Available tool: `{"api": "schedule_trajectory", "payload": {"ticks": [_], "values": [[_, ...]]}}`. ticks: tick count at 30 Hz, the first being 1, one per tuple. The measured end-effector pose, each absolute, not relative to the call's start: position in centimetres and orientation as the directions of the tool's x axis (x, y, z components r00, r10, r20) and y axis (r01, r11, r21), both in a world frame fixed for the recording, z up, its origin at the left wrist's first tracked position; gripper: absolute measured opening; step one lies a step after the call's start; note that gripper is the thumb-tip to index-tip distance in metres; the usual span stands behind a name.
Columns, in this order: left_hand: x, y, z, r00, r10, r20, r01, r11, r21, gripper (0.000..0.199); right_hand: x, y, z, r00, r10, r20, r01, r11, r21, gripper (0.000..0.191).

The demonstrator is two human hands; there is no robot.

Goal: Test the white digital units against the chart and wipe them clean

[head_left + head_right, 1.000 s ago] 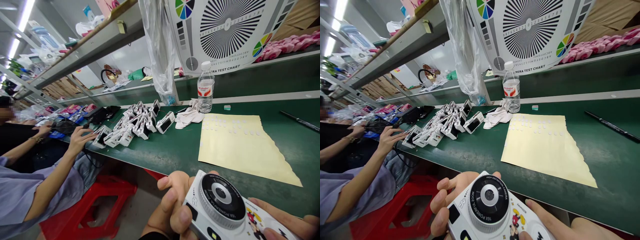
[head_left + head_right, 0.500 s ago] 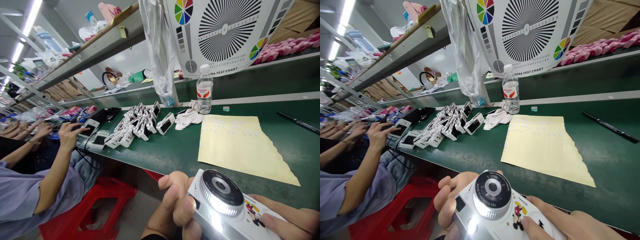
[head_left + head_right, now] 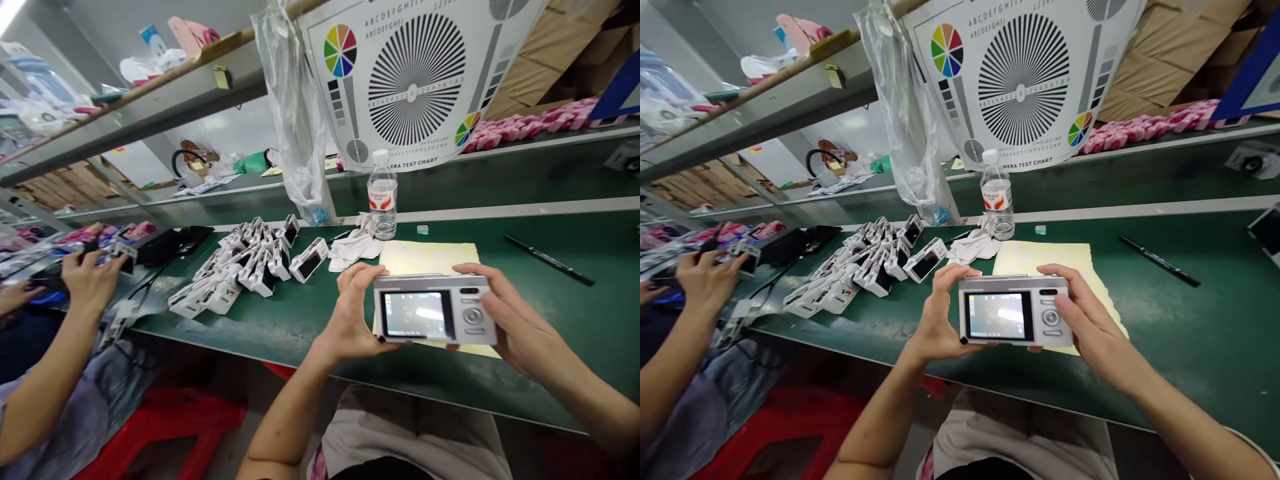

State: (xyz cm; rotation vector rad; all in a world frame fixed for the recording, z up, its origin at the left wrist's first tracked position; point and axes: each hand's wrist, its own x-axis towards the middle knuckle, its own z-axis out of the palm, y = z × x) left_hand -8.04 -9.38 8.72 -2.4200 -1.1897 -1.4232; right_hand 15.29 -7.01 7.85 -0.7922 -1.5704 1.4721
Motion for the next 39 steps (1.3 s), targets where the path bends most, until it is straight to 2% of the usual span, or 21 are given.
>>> {"api": "schedule_trajectory", "payload": {"ticks": [3, 5, 7, 12, 17, 20, 27, 39], "values": [[-9.1, -6.3, 8.5, 0.345, 0.662, 0.665, 0.681, -0.664, 0.308, 0.08, 14.7, -4.4, 8.4, -0.574, 0.816, 0.067, -0.203, -0.063, -0.977, 0.057], [-9.6, -4.4, 7.8, 0.372, 0.682, 0.63, 0.703, -0.65, 0.289, 0.078, 14.5, -3.0, 7.9, -0.599, 0.799, 0.053, -0.204, -0.088, -0.975, 0.069], [-9.9, -3.0, 6.6, 0.371, 0.682, 0.63, 0.715, -0.643, 0.274, 0.078, 14.3, -1.8, 7.0, -0.597, 0.802, 0.038, -0.189, -0.094, -0.978, 0.071], [-10.2, -2.3, 3.9, 0.365, 0.658, 0.658, 0.718, -0.649, 0.251, 0.083, 13.8, -0.8, 4.6, -0.57, 0.822, 0.003, -0.058, -0.037, -0.998, 0.07], [-10.2, -3.4, 3.4, 0.375, 0.636, 0.675, 0.708, -0.666, 0.235, 0.092, 13.6, -1.6, 3.9, -0.536, 0.844, -0.032, -0.001, -0.039, -0.999, 0.064], [-10.1, -3.7, 3.6, 0.369, 0.633, 0.681, 0.697, -0.673, 0.248, 0.092, 14.1, -1.5, 3.9, -0.575, 0.817, -0.037, -0.022, -0.061, -0.998, 0.065], [-10.2, -3.8, 3.7, 0.375, 0.667, 0.644, 0.7, -0.659, 0.276, 0.092, 15.0, -0.8, 3.8, -0.67, 0.733, -0.117, -0.077, -0.226, -0.971, 0.058], [-10.1, -3.9, 3.8, 0.372, 0.639, 0.673, 0.682, -0.68, 0.269, 0.091, 15.0, -1.2, 3.5, -0.645, 0.758, -0.099, -0.134, -0.239, -0.962, 0.06]]}}
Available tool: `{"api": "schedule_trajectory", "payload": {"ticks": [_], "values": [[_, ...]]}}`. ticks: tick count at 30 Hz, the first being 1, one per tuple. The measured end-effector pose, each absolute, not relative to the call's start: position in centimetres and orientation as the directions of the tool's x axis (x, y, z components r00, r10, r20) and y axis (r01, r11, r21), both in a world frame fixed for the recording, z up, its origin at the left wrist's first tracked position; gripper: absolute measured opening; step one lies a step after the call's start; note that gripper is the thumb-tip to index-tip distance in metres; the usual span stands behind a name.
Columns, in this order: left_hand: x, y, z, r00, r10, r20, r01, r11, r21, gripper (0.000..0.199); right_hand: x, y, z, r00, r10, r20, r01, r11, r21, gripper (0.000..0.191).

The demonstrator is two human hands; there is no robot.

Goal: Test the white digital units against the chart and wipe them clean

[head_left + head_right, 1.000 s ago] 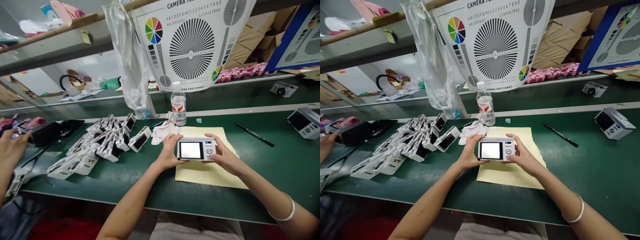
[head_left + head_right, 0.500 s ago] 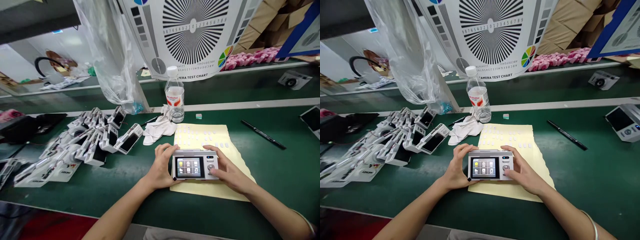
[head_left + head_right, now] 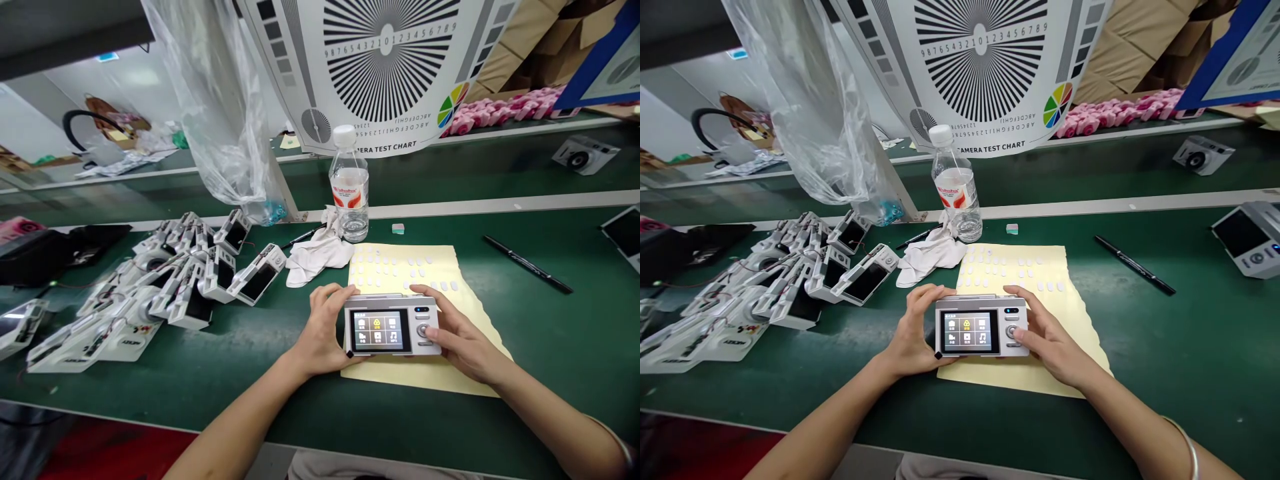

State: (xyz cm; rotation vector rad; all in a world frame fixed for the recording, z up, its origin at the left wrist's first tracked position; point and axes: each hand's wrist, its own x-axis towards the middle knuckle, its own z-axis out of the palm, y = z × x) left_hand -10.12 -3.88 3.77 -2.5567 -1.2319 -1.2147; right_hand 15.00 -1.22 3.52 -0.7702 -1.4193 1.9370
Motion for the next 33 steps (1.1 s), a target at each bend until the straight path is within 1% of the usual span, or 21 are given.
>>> {"api": "schedule_trajectory", "payload": {"ticks": [5, 9, 11, 16, 26, 33], "values": [[-10.01, -3.86, 3.67, 0.363, 0.625, 0.691, 0.672, -0.69, 0.271, 0.092, 14.87, -1.24, 3.45, -0.631, 0.771, -0.084, -0.123, -0.206, -0.971, 0.06], [-9.75, -3.85, 3.47, 0.384, 0.576, 0.722, 0.673, -0.71, 0.208, 0.09, 14.53, -1.48, 3.04, -0.542, 0.84, 0.014, -0.092, -0.043, -0.995, 0.052], [-9.61, -3.85, 3.38, 0.389, 0.55, 0.739, 0.674, -0.717, 0.179, 0.089, 14.37, -1.66, 2.99, -0.504, 0.863, 0.032, -0.073, -0.005, -0.997, 0.047], [-9.52, -3.85, 3.28, 0.396, 0.535, 0.746, 0.669, -0.725, 0.164, 0.084, 14.21, -1.95, 3.57, -0.502, 0.865, -0.005, -0.092, -0.059, -0.994, 0.049], [-9.63, -3.86, 3.29, 0.403, 0.544, 0.736, 0.671, -0.722, 0.167, 0.082, 14.1, -2.04, 3.96, -0.493, 0.87, -0.016, -0.097, -0.073, -0.993, 0.049], [-9.61, -3.83, 3.26, 0.405, 0.557, 0.725, 0.675, -0.717, 0.175, 0.085, 14.08, -2.15, 3.93, -0.474, 0.88, 0.01, -0.055, -0.019, -0.998, 0.044]]}}
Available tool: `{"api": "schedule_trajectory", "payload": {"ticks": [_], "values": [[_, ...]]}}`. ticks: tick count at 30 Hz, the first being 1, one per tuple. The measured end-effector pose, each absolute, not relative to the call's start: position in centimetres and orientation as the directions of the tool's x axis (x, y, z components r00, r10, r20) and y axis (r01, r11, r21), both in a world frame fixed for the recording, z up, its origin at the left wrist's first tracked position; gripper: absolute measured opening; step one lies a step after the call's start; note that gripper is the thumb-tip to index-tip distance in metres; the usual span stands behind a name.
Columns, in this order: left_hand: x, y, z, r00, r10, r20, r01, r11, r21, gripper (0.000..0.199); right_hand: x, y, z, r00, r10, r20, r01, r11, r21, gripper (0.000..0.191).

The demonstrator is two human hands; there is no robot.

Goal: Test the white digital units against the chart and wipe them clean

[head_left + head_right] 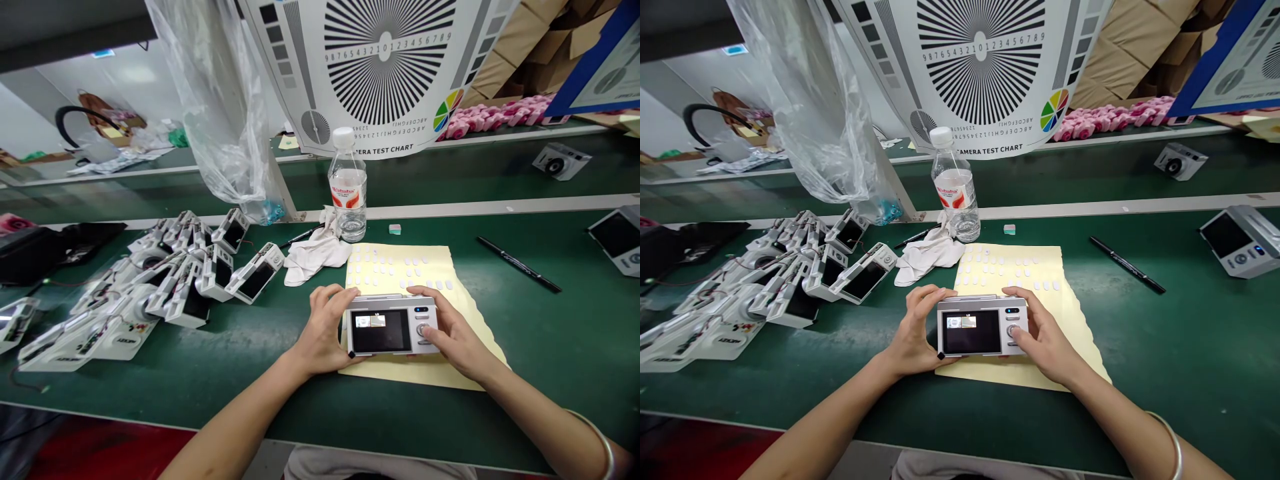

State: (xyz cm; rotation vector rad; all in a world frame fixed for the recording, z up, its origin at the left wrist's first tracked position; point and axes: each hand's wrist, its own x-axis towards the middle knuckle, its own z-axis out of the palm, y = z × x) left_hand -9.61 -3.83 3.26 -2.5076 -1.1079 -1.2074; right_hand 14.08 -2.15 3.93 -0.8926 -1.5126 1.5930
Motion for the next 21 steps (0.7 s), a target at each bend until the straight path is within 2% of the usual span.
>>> {"api": "schedule_trajectory", "payload": {"ticks": [6, 13, 16, 21], "values": [[-9.6, -3.9, 3.2, 0.402, 0.563, 0.723, 0.678, -0.713, 0.179, 0.085, 14.3, -1.9, 3.6, -0.509, 0.86, -0.046, -0.068, -0.093, -0.993, 0.046], [-10.1, -3.9, 3.3, 0.383, 0.63, 0.675, 0.7, -0.675, 0.233, 0.093, 15.1, -1.1, 3.2, -0.664, 0.748, -0.004, -0.147, -0.135, -0.98, 0.071], [-10.1, -4.0, 3.4, 0.383, 0.643, 0.663, 0.7, -0.67, 0.246, 0.094, 15.2, -1.3, 3.4, -0.671, 0.742, -0.013, -0.132, -0.137, -0.982, 0.077], [-10.0, -4.0, 3.5, 0.385, 0.627, 0.677, 0.694, -0.681, 0.235, 0.093, 15.0, -1.5, 3.7, -0.633, 0.774, -0.029, -0.106, -0.124, -0.987, 0.075]]}}
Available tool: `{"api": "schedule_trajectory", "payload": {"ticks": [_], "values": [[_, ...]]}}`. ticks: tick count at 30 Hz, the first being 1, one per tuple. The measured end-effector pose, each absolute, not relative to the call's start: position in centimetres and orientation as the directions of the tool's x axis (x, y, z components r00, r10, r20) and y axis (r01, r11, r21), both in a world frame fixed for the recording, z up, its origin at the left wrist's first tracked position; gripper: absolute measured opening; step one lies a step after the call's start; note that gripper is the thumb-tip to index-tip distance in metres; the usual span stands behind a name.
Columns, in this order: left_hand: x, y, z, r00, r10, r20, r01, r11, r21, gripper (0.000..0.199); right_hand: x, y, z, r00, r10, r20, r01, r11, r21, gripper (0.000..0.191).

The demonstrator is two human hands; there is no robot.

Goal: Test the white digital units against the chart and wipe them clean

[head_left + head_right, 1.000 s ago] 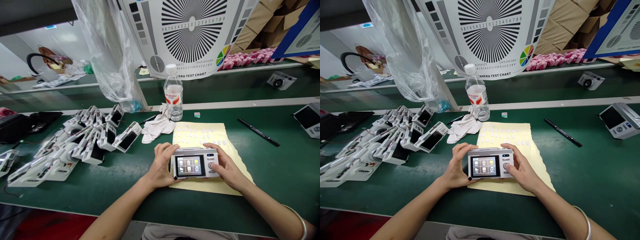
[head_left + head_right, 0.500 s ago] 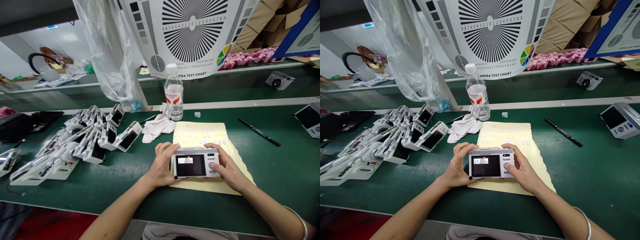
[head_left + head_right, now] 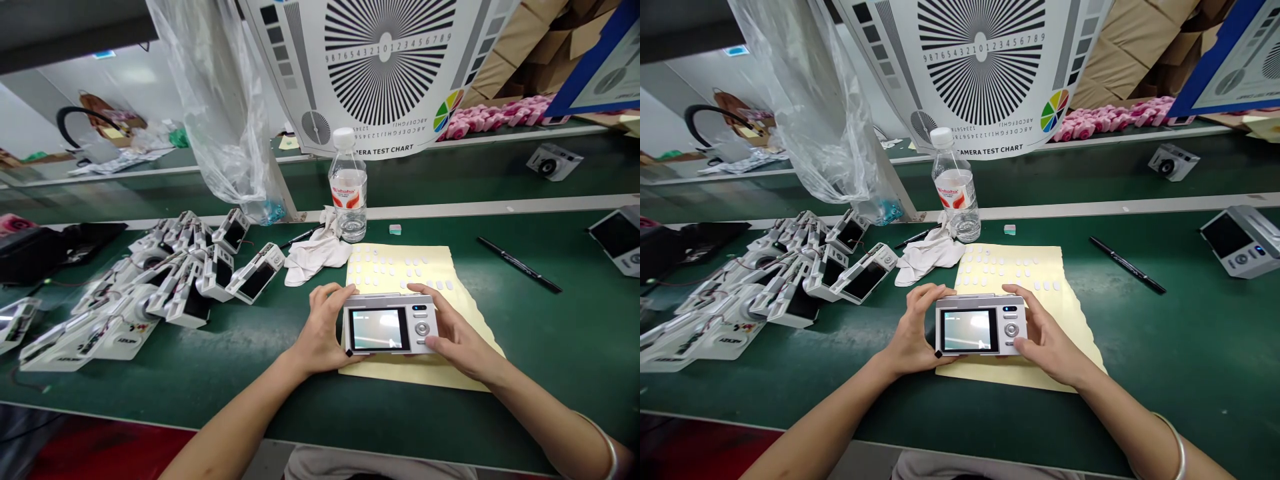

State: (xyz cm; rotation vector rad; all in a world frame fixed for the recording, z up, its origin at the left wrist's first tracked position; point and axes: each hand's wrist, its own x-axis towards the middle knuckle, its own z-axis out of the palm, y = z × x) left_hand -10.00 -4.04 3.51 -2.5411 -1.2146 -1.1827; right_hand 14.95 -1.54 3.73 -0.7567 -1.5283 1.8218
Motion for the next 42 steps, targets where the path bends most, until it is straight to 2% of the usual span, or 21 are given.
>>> {"api": "schedule_trajectory", "payload": {"ticks": [5, 10, 17, 23, 33, 42], "values": [[-9.8, -4.0, 3.6, 0.385, 0.588, 0.711, 0.695, -0.692, 0.196, 0.091, 14.7, -1.6, 3.7, -0.622, 0.783, -0.035, -0.109, -0.131, -0.985, 0.076], [-9.7, -4.0, 3.6, 0.396, 0.573, 0.718, 0.706, -0.69, 0.161, 0.088, 14.5, -1.8, 3.9, -0.584, 0.81, -0.056, -0.077, -0.124, -0.989, 0.065], [-9.6, -4.1, 3.5, 0.393, 0.567, 0.724, 0.693, -0.7, 0.171, 0.087, 14.5, -1.9, 3.7, -0.566, 0.824, -0.016, -0.129, -0.108, -0.986, 0.064], [-9.5, -4.1, 3.5, 0.389, 0.558, 0.733, 0.687, -0.706, 0.173, 0.082, 14.3, -2.2, 4.1, -0.549, 0.83, -0.097, -0.131, -0.2, -0.971, 0.058], [-9.1, -4.3, 3.6, 0.389, 0.544, 0.744, 0.715, -0.687, 0.128, 0.083, 13.9, -2.5, 4.2, -0.459, 0.888, -0.021, -0.039, -0.044, -0.998, 0.049], [-9.0, -4.3, 3.2, 0.391, 0.554, 0.735, 0.72, -0.681, 0.13, 0.086, 13.6, -3.0, 4.7, -0.415, 0.908, -0.051, 0.025, -0.045, -0.999, 0.044]]}}
